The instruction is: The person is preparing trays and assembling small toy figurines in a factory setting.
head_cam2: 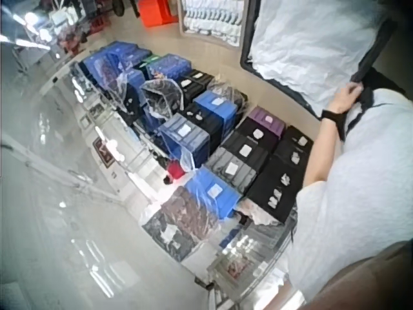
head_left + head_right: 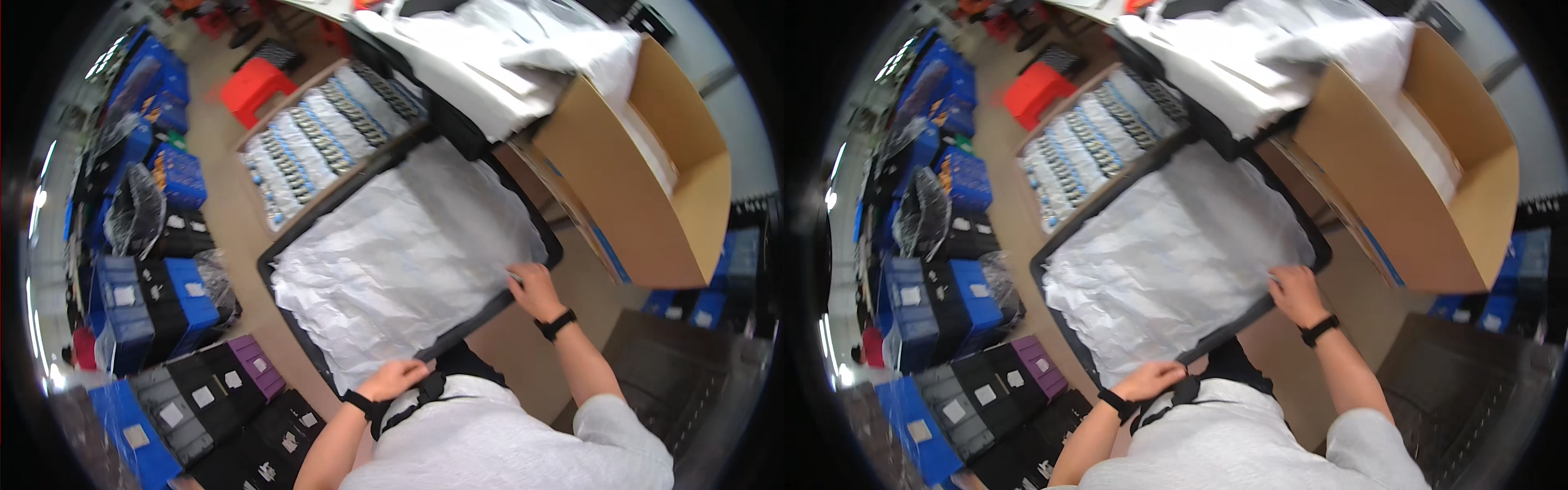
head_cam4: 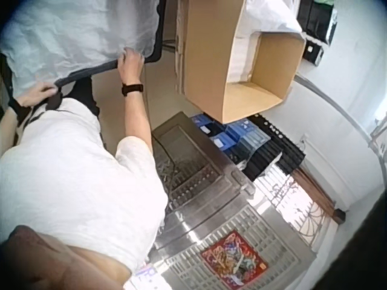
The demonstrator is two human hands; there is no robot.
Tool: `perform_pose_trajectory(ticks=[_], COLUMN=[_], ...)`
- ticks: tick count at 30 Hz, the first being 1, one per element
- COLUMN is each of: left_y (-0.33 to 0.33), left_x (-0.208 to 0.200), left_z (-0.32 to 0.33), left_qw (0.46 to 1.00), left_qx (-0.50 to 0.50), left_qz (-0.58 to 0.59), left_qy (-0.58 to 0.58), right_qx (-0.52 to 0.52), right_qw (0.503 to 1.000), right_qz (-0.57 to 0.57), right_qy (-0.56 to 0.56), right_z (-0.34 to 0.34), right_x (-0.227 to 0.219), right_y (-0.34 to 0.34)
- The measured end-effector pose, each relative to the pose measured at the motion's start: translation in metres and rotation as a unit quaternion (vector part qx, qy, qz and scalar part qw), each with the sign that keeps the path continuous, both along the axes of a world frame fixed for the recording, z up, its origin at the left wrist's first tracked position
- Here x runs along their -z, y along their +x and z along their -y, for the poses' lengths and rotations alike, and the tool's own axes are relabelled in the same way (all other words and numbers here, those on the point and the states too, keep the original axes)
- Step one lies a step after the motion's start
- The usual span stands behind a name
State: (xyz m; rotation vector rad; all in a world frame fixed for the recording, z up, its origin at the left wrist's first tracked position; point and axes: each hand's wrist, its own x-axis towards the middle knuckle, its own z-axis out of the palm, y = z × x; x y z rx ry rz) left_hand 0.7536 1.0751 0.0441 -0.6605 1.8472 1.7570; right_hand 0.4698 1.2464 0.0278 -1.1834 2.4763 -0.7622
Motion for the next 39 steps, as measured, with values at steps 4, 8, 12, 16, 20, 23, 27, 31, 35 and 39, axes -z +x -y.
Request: perform_pose_trajectory(ticks=[4,8,12,16,20,23,27,31,35,39], left_y=[0.041,0.069,0.111,0.165,0.217,0.292,0.329,0.360,0.367,0.380], left_x=[0.001,-0.001,0.030,0.092,0.108,0.143,0.061,0.021,0.028,0.109], left_z=[-0.003,-0.010,-0.023,-0.034,-0.032,-0.042,-0.007,0.022,0.055,0.093], left_qw=[0.982,0.967,0.944,0.938,0.896,0.859,0.839,0.882,0.949,0.990], left_qx=[0.079,0.046,0.015,-0.064,-0.121,-0.216,-0.311,-0.281,-0.204,-0.052], left_qz=[0.133,0.197,0.262,0.293,0.290,0.241,0.178,0.165,0.116,0.099], left_qy=[0.104,0.154,0.200,0.177,0.314,0.396,0.409,0.340,0.211,0.080], right_qx=[0.016,0.001,-0.019,-0.011,-0.019,-0.036,-0.052,-0.160,-0.181,-0.149], right_qw=[1.000,0.998,0.994,0.993,0.992,0.993,0.993,0.983,0.979,0.983], right_qz=[0.020,0.023,0.033,0.037,0.033,-0.019,0.008,-0.001,0.014,0.018], right_qy=[-0.012,-0.058,-0.105,-0.110,-0.120,-0.114,-0.108,-0.093,-0.096,-0.108], right_z=[-0.005,0.010,0.036,0.053,0.072,0.093,0.128,0.188,0.230,0.265], right_x=[0.017,0.025,0.015,-0.003,-0.009,-0.013,-0.015,-0.045,-0.061,-0.060], right_y=[-0.002,0.016,0.040,0.075,0.119,0.172,0.241,0.306,0.321,0.331])
